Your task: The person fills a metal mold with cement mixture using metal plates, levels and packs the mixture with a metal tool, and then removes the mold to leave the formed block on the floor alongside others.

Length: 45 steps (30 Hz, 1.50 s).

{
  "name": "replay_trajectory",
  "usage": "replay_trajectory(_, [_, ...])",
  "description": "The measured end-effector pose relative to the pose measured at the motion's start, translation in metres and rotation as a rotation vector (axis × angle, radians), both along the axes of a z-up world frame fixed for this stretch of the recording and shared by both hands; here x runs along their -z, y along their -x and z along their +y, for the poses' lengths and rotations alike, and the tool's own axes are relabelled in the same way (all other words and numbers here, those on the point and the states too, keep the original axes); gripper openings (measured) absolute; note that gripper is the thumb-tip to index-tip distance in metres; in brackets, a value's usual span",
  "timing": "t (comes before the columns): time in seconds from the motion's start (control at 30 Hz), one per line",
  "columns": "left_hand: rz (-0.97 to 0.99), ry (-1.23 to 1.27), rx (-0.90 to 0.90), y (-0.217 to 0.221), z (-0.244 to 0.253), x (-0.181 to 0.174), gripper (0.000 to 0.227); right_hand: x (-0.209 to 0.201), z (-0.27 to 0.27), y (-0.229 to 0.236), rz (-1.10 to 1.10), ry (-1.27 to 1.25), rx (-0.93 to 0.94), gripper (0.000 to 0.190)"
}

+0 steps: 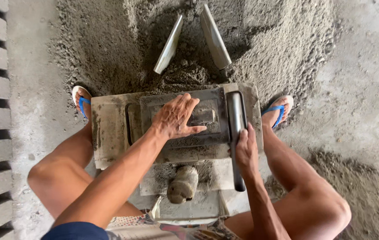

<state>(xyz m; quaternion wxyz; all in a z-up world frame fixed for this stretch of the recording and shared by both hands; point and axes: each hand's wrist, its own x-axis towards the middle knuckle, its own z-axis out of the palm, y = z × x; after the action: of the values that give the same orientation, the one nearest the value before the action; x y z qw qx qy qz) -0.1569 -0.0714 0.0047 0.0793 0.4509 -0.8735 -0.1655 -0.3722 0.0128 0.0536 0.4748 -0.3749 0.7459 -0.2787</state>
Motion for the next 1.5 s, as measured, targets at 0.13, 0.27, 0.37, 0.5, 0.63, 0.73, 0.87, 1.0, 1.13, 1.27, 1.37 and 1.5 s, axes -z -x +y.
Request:
replay_trajectory(0.13, [0.016, -0.007, -0.02, -0.003, -0.003, -0.023, 0.079, -0.048, -0.032, -0.023, 0.165, -0.001, -0.13, 0.056])
replay_trajectory(0.27, [0.054, 0.103, -0.063, -0.01, 0.002, -0.03, 0.074, -0.135, -0.038, -0.065, 0.234, 0.26, -0.317, 0.049])
replay_trajectory(0.37, [0.097, -0.044, -0.128, -0.033, 0.033, -0.019, 0.08, -0.145, -0.02, -0.086, 0.224, 0.226, -0.376, 0.03])
replay_trajectory(0.5, [-0.003, -0.05, -0.22, -0.071, 0.044, -0.023, 0.111, -0.082, -0.004, -0.103, 0.23, 0.449, -0.369, 0.023])
replay_trajectory(0.63, [0.082, -0.117, -0.185, -0.073, 0.051, -0.007, 0.108, -0.079, -0.01, -0.114, -0.013, -0.051, -0.443, 0.043])
replay_trajectory(0.73, [0.037, -0.079, -0.21, -0.074, 0.04, -0.009, 0.112, -0.113, -0.023, -0.123, -0.024, -0.045, -0.436, 0.043])
replay_trajectory(0.87, [-0.059, -0.026, -0.214, -0.073, 0.047, -0.013, 0.109, -0.098, 0.004, -0.123, 0.135, -0.064, -0.346, 0.036])
replay_trajectory(1.0, [-0.003, -0.094, -0.204, -0.07, 0.06, -0.02, 0.106, -0.058, -0.001, -0.117, 0.248, -0.061, -0.325, 0.035])
replay_trajectory(1.13, [-0.071, -0.053, -0.211, -0.072, 0.041, -0.024, 0.105, -0.108, -0.031, -0.122, -0.115, -0.149, -0.284, 0.046])
replay_trajectory(1.27, [-0.077, -0.118, -0.23, -0.07, 0.048, -0.018, 0.109, -0.126, -0.006, -0.118, 0.17, 0.307, -0.378, 0.042])
replay_trajectory(1.37, [-0.061, -0.103, -0.226, -0.071, 0.049, -0.023, 0.107, -0.055, 0.007, -0.116, 0.29, 0.347, -0.363, 0.037])
replay_trajectory(1.5, [-0.124, 0.015, -0.213, -0.07, 0.053, -0.021, 0.111, -0.051, -0.011, -0.115, -0.085, -0.01, -0.369, 0.067])
